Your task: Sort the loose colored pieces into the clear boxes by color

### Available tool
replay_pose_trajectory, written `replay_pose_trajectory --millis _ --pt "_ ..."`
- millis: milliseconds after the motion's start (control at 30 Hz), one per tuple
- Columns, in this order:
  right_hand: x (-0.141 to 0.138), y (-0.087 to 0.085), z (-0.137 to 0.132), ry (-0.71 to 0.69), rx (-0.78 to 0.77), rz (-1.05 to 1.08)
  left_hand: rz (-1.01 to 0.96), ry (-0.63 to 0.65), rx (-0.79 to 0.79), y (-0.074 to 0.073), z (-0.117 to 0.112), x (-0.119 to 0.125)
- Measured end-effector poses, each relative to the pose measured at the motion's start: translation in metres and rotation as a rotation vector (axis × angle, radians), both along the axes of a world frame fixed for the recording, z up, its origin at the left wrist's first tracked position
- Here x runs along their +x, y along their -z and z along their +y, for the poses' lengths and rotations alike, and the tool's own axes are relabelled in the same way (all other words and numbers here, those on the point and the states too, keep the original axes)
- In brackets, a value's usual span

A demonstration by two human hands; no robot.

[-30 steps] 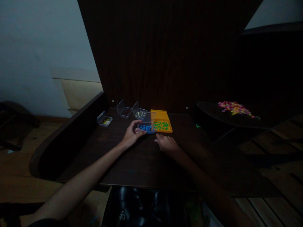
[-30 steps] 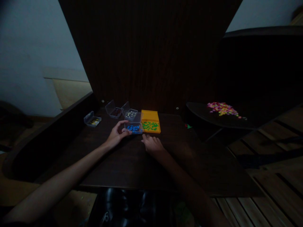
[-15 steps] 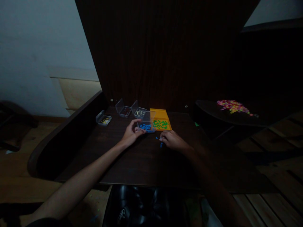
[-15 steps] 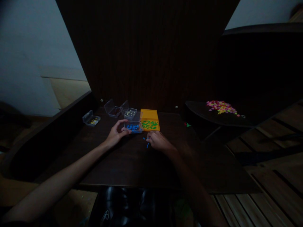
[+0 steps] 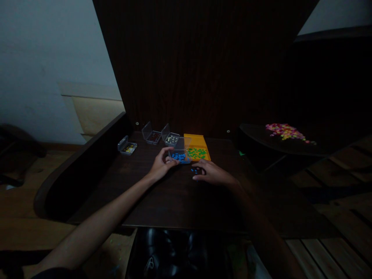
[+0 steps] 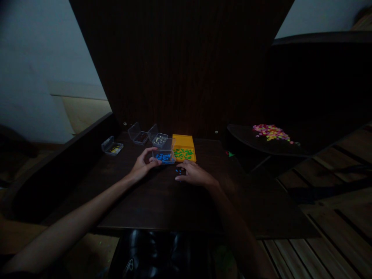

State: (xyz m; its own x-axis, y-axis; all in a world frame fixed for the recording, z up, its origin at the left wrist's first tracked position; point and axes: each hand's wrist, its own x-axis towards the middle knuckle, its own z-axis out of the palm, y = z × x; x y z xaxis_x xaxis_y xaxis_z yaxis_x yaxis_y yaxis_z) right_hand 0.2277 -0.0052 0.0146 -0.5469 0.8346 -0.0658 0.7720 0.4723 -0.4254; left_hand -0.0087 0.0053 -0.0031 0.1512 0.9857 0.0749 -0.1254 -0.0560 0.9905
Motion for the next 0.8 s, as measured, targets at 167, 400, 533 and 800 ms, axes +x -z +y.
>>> replay_pose_trajectory --millis 167,400,533,800 --pt "0.001 0.002 0.000 -0.068 -0.054 -0.015 0.018 -0.006 0.007 -0.001 0.000 0.000" --pt "-0.003 0.004 0.001 -0.058 0.037 -0.015 0.003 -0.010 0.003 0.000 0.001 0.000" --pt "-0.006 0.004 -0.001 -0.072 0.068 0.006 0.006 -0.009 0.011 0.000 0.001 -0.001" --pt "0.001 0.013 0.005 -0.206 0.013 0.001 0.013 -0.013 0.025 0.002 0.003 -0.001"
